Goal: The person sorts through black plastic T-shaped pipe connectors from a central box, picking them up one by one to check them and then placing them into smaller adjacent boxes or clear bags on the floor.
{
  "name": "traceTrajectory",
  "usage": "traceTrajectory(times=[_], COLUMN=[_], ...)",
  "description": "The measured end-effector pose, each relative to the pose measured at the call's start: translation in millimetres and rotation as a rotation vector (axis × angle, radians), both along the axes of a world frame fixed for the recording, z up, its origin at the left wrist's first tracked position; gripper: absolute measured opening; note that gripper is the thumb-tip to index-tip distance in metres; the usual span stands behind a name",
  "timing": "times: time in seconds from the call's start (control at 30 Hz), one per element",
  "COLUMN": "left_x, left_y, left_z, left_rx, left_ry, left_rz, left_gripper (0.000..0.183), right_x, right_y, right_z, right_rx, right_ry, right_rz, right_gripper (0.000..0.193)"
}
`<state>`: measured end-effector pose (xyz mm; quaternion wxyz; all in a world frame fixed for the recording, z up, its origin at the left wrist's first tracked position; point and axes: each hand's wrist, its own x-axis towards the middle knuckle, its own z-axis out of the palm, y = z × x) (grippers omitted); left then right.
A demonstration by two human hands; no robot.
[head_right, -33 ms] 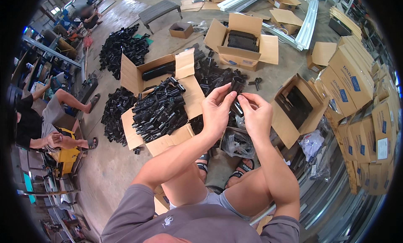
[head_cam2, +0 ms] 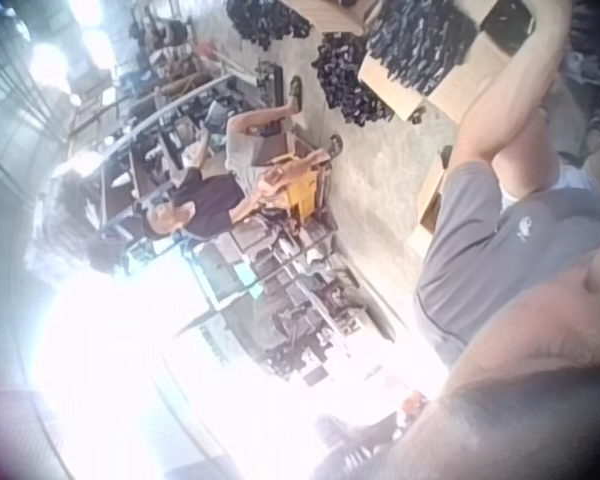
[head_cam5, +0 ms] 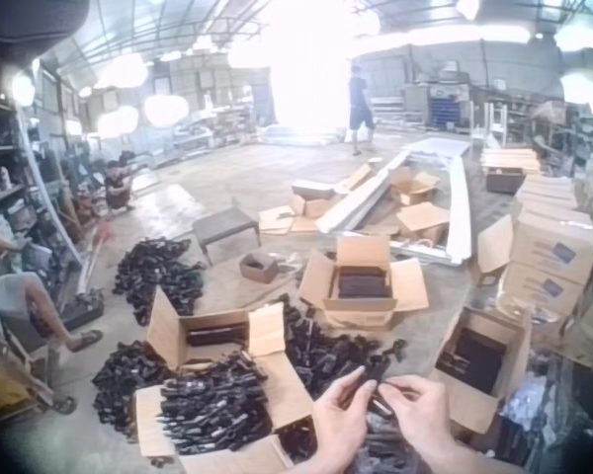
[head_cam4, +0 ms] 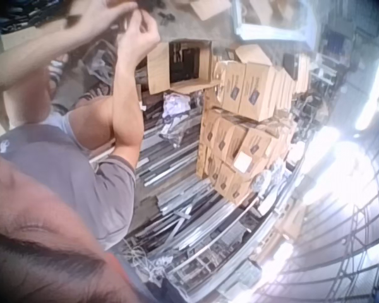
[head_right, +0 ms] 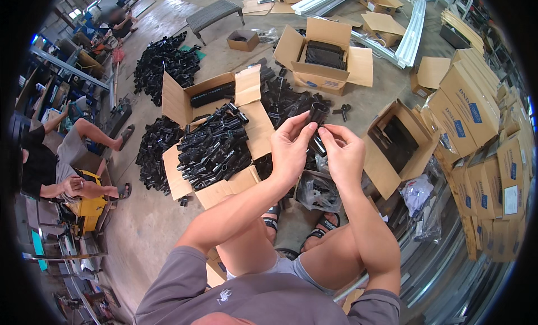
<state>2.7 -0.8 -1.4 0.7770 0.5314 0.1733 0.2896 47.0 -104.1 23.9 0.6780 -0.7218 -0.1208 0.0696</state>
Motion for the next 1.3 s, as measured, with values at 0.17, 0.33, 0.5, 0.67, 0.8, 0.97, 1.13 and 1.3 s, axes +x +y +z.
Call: traceTrajectory(times=[0.17, 0.33, 0.5, 0.67, 0.8, 0.97, 1.13, 1.3], left_x=[-1.3, -2.5, -0.6, 0.8, 1.0, -0.3, -1.5, -0.8], left_y=[-0.6, 0.2, 0.2, -0.8, -1.3, 1.3, 1.3, -0.3], left_z=[4.3, 5.1, 4.0, 0.9, -0.1, 2.2, 2.3, 2.4], left_rx=[-0.007, -0.004, -0.003, -0.021, -0.021, -0.006, 0.004, 0.028], left_ry=[0.004, 0.025, 0.003, -0.014, -0.013, 0.004, 0.003, 0.027], left_rz=[-0.002, -0.034, 0.002, -0.012, -0.019, -0.041, -0.051, -0.047], left_gripper=[0.031, 0.03, 0.032, 0.031, 0.031, 0.03, 0.031, 0.03], right_x=[-0.4, 0.4, 2.6, 4.5, 4.8, 5.0, 6.2, 5.7], right_y=[0.2, 1.0, -0.7, -0.7, -1.2, -1.4, -3.1, -6.4], right_z=[-1.3, -3.3, -4.8, -7.9, -8.1, -6.2, -6.5, -5.7], right_rx=[0.067, 0.069, 0.032, 0.025, 0.048, -0.028, -0.008, 0.033], right_ry=[0.01, 0.009, -0.012, -0.008, -0.006, -0.046, -0.065, 0.037], right_rz=[-0.008, -0.004, -0.018, -0.009, -0.005, 0.036, 0.042, 0.034], right_gripper=[0.02, 0.02, 0.02, 0.019, 0.019, 0.019, 0.018, 0.018])
